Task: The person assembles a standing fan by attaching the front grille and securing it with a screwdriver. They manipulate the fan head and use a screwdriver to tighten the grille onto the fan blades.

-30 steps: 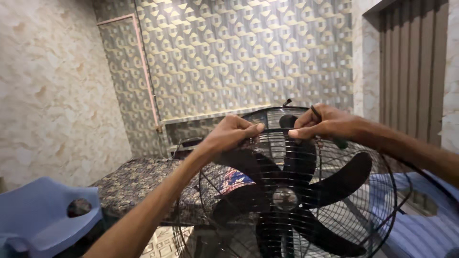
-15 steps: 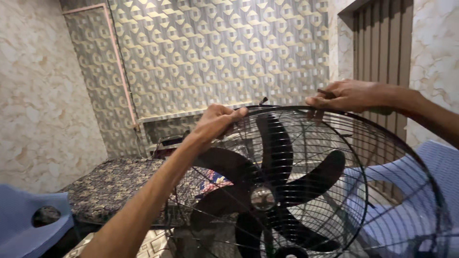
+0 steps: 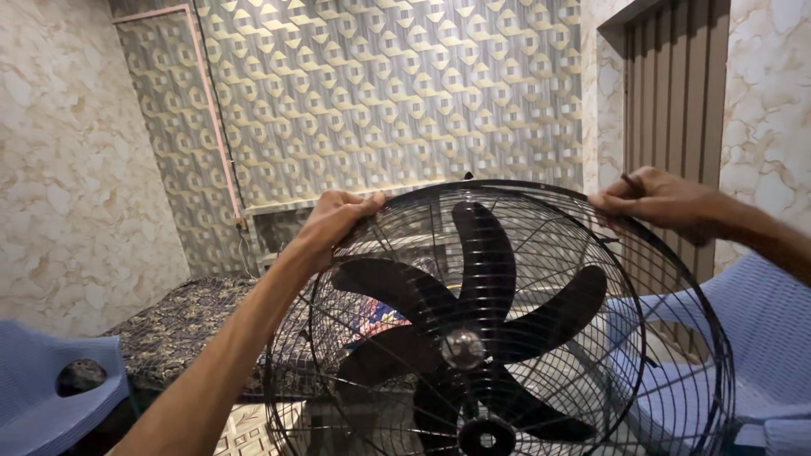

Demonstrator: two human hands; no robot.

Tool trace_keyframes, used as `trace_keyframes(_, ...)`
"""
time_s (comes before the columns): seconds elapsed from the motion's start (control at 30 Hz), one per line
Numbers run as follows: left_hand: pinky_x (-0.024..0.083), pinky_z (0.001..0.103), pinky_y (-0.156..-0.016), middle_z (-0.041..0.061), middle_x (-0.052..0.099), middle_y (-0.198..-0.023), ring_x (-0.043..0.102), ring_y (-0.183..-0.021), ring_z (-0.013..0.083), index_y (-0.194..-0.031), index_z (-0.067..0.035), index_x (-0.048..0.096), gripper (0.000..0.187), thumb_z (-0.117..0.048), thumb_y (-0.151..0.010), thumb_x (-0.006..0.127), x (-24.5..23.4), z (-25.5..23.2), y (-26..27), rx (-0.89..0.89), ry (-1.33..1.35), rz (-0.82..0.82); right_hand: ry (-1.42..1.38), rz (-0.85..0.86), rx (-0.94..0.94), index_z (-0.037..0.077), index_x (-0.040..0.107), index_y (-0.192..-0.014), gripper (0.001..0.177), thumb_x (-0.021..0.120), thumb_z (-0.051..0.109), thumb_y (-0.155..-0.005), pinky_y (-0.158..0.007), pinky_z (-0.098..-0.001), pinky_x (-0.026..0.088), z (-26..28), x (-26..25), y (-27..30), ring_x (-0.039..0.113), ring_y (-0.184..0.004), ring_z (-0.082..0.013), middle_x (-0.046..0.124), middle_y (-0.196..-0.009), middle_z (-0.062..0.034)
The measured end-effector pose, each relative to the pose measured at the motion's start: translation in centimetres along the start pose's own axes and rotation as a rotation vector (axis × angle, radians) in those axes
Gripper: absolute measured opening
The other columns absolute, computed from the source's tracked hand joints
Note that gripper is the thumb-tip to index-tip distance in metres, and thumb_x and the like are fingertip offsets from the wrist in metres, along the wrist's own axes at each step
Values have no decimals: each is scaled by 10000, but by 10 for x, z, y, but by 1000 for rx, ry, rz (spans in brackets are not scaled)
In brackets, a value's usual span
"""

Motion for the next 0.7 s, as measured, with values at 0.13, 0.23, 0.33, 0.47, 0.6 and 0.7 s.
trace_keyframes(0.13,299,298,-444,-20,542,-520,385,-425,89,-613,-119,648,458,-440,-936,705,-14,9,3,18,58,4,-90,-149,-50,49,766,-853,622,580,636,-937,-566,-378,412,32,-2,-3,492,-572,-188,624,-670,-68)
trace_keyframes(0.23,339,307,-420,-15,567,-542,409,-414,105,-652,-107,663,421,-422,-931,687,-25,26,4,-46,115,-18,-3,-162,-83,28,742,-864,641,570,638,-959,-637,-375,462,62,-10,-16,557,-658,-178,632,-743,-72)
trace_keyframes(0.33,385,329,-382,-1,540,-550,439,-390,132,-666,-82,628,435,-423,-934,671,-33,51,7,-109,198,2,28,-159,-14,105,760,-908,557,584,633,-898,-734,-367,510,82,-5,-32,664,-781,-150,735,-818,-22)
trace_keyframes(0.47,338,299,-396,45,572,-580,442,-404,127,-704,-60,640,473,-447,-977,643,-39,81,6,-20,169,40,70,-147,7,134,772,-957,536,612,640,-883,-775,-359,528,100,12,-57,680,-816,-159,756,-846,-20)
trace_keyframes(0.6,342,327,-460,69,564,-658,422,-494,130,-824,-22,710,518,-500,-1003,620,-41,98,3,-25,111,-34,61,-105,-46,72,814,-976,609,627,645,-890,-704,-377,514,111,24,-74,642,-732,-181,743,-811,-36)
trace_keyframes(0.7,471,334,-614,98,711,-824,572,-651,169,-1031,-94,751,452,-515,-949,609,-37,87,2,-111,-15,-149,93,-150,-41,151,794,-1050,593,616,675,-836,-601,-318,480,112,26,-82,648,-696,-78,745,-795,36)
Point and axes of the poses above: each hand's wrist, its own y-axis away from the middle knuckle, its own x-axis out of the palm, z = x × y, the point moved 7 cm from there along -y, towards the middle knuckle
